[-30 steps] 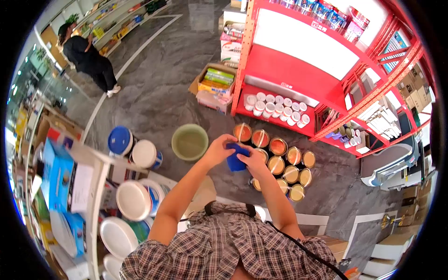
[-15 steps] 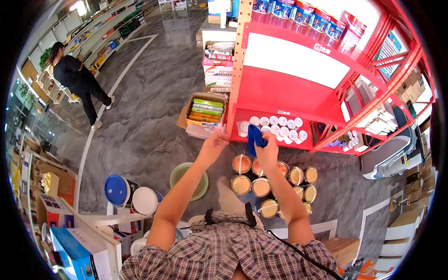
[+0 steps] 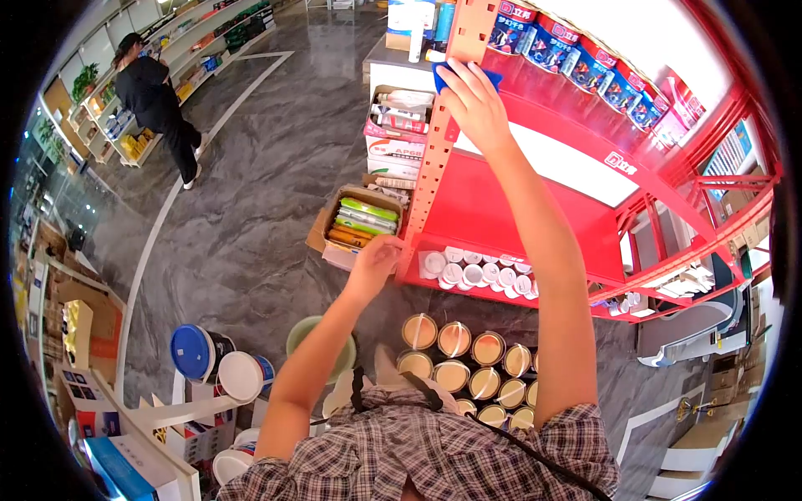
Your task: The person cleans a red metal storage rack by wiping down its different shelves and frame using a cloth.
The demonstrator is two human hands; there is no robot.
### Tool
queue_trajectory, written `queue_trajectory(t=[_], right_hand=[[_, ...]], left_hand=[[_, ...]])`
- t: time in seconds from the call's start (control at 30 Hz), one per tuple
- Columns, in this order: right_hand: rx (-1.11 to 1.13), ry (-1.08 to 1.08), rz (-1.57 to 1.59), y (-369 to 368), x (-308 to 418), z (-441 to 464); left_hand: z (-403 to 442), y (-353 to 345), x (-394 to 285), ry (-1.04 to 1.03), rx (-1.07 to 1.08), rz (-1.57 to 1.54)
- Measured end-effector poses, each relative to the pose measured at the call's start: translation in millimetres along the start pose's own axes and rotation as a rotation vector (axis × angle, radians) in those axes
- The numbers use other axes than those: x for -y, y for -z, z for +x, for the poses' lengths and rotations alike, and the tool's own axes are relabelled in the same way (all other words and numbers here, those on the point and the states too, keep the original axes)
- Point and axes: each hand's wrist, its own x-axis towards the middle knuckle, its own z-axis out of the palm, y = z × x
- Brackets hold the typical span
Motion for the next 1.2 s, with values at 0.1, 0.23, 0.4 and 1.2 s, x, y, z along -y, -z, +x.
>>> queue_trajectory(t=[0.1, 0.23, 0.4, 1.2], right_hand=[[0.148, 0.044, -0.051, -20, -4, -13], [0.23, -0.039, -0.061, -28, 21, -43], [0.765, 0.155, 0.087, -60, 87, -166], [0.623, 0.384, 0.075, -121, 151, -272]], left_hand=[[15, 5, 9, 0.028, -0.005, -0.038], [28, 10, 23, -0.013, -0.046, -0.148], [28, 20, 47, -0.037, -0.07, -0.133], [59, 34, 113, 0.116, -0.062, -0.061]])
